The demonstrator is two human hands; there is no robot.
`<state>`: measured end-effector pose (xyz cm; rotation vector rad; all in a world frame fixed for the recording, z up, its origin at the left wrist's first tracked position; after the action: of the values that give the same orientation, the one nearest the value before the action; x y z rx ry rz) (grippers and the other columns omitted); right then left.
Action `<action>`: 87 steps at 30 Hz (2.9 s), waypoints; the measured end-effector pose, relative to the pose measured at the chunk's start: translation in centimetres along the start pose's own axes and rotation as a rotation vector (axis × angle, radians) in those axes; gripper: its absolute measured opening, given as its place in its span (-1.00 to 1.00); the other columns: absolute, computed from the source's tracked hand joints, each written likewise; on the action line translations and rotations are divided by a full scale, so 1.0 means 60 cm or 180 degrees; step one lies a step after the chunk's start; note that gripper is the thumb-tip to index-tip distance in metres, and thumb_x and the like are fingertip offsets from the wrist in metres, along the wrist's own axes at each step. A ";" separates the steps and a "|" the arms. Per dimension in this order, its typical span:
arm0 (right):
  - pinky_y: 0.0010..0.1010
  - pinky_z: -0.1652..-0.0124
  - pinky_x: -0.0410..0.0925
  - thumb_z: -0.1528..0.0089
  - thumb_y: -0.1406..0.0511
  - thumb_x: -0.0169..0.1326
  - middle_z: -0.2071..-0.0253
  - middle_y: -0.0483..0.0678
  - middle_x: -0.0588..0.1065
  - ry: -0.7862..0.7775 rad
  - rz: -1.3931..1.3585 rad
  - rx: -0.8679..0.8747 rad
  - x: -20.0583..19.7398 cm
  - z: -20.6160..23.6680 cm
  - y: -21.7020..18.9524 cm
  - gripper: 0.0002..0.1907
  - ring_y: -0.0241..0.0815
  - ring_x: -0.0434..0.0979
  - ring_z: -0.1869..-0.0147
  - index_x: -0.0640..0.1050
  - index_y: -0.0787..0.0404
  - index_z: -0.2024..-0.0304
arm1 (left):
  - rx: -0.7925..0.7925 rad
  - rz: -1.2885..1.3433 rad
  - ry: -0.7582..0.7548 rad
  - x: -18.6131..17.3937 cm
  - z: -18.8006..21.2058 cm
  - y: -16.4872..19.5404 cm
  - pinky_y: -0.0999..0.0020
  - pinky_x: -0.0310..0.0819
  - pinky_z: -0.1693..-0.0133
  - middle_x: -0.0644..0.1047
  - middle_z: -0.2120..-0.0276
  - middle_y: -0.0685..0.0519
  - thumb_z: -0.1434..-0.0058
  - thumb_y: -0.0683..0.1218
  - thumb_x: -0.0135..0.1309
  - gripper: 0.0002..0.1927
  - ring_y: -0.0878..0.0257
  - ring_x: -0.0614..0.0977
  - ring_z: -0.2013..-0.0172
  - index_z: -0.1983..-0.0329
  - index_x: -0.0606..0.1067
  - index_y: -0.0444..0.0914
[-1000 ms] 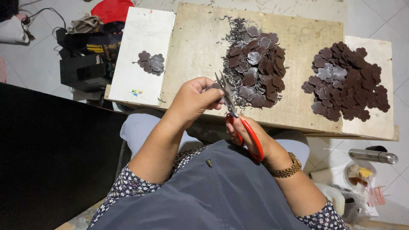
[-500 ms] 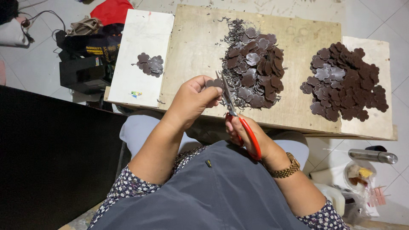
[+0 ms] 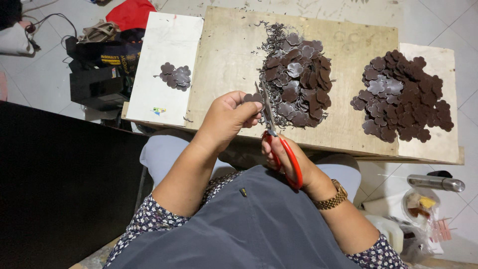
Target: The person trims the edges of dark brown flower-shaped felt pieces using red-handled scissors. They hold each piece in the left hand and carefully cut around the perimeter, then place the trimmed pieces into a pile on the wooden board.
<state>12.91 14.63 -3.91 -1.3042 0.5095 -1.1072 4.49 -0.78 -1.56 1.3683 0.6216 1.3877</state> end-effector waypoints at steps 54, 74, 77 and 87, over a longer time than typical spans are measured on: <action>-0.54 0.33 0.23 -0.36 -0.19 -0.18 0.38 -0.22 0.26 -0.0187 0.0352 -0.0248 0.133 -0.152 -0.192 -0.43 -0.38 0.22 0.35 0.36 0.17 0.16 | 0.0243 0.0151 -0.0051 -0.098 -0.033 0.248 0.47 0.58 0.27 0.63 0.32 0.04 -0.23 -0.22 0.17 -0.87 0.37 0.64 0.34 0.19 0.49 -0.34; -0.56 0.30 0.22 -0.37 -0.20 -0.18 0.33 -0.21 0.25 -0.0160 0.0283 -0.0284 0.167 -0.163 -0.212 -0.41 -0.40 0.20 0.32 0.36 0.19 0.14 | 0.0486 -0.0063 -0.0029 -0.120 -0.022 0.287 0.48 0.59 0.25 0.64 0.29 -0.01 -0.24 -0.25 0.17 -0.83 0.35 0.66 0.32 0.15 0.46 -0.38; -0.58 0.34 0.19 -0.36 -0.22 -0.18 0.35 -0.23 0.25 -0.0141 0.0432 -0.0288 0.167 -0.161 -0.217 -0.40 -0.41 0.19 0.35 0.37 0.18 0.16 | 0.0454 -0.0074 -0.0018 -0.123 -0.020 0.289 0.47 0.59 0.27 0.64 0.29 -0.02 -0.22 -0.26 0.18 -0.79 0.34 0.65 0.34 0.11 0.44 -0.38; -0.56 0.37 0.23 -0.34 -0.20 -0.15 0.38 -0.21 0.29 -0.0095 0.0760 -0.0289 0.162 -0.165 -0.216 -0.41 -0.39 0.25 0.37 0.39 0.18 0.16 | 0.0460 0.0021 -0.0145 -0.134 -0.019 0.294 0.45 0.58 0.31 0.62 0.28 -0.06 -0.21 -0.28 0.17 -0.68 0.31 0.65 0.35 0.02 0.35 -0.38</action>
<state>4.35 2.83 8.25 -1.2987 0.6810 -0.8740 -3.58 -13.38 10.85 1.5134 0.6986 1.3343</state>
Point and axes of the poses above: each hand's wrist, its own z-axis away from the middle knuckle, its own x-axis out of the palm, y = z × x, the point moved 6 cm from there along -z, towards the middle knuckle
